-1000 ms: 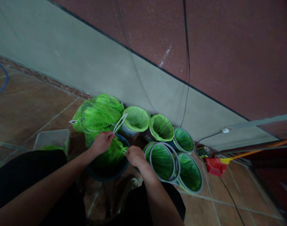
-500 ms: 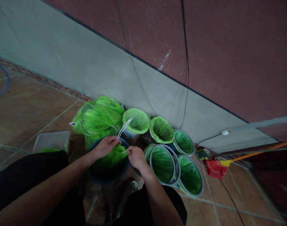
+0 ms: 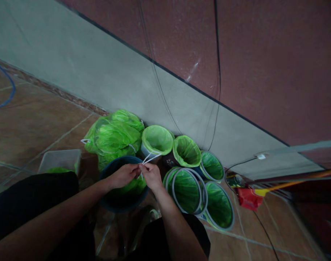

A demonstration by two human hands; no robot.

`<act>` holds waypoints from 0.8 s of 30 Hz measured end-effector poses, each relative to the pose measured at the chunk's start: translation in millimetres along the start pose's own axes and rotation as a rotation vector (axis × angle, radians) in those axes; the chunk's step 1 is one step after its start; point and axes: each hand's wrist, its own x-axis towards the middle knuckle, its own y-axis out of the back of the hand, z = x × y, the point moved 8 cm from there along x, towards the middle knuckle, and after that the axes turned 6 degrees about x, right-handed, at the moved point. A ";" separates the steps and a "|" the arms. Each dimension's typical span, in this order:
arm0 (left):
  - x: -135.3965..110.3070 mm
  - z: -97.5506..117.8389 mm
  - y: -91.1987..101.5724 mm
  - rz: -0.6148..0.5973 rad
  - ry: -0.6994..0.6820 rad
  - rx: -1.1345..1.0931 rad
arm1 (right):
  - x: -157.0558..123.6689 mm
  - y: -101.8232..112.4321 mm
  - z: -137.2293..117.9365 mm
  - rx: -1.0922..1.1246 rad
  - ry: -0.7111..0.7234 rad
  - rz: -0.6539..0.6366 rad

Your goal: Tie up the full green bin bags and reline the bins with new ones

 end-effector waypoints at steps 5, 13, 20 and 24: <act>0.7 -2.2 4.7 0.002 0.035 0.006 | 2.2 14.7 16.4 0.164 -0.117 0.199; 4.9 -19.2 12.5 0.073 0.146 0.038 | 2.7 18.4 26.3 0.225 -0.170 0.223; 4.8 -37.3 30.0 0.224 0.236 -0.052 | -14.1 17.8 8.5 -0.553 -0.175 -0.167; 6.2 -33.8 20.8 0.155 0.209 -0.023 | -22.1 4.7 -1.2 -0.614 -0.147 -0.322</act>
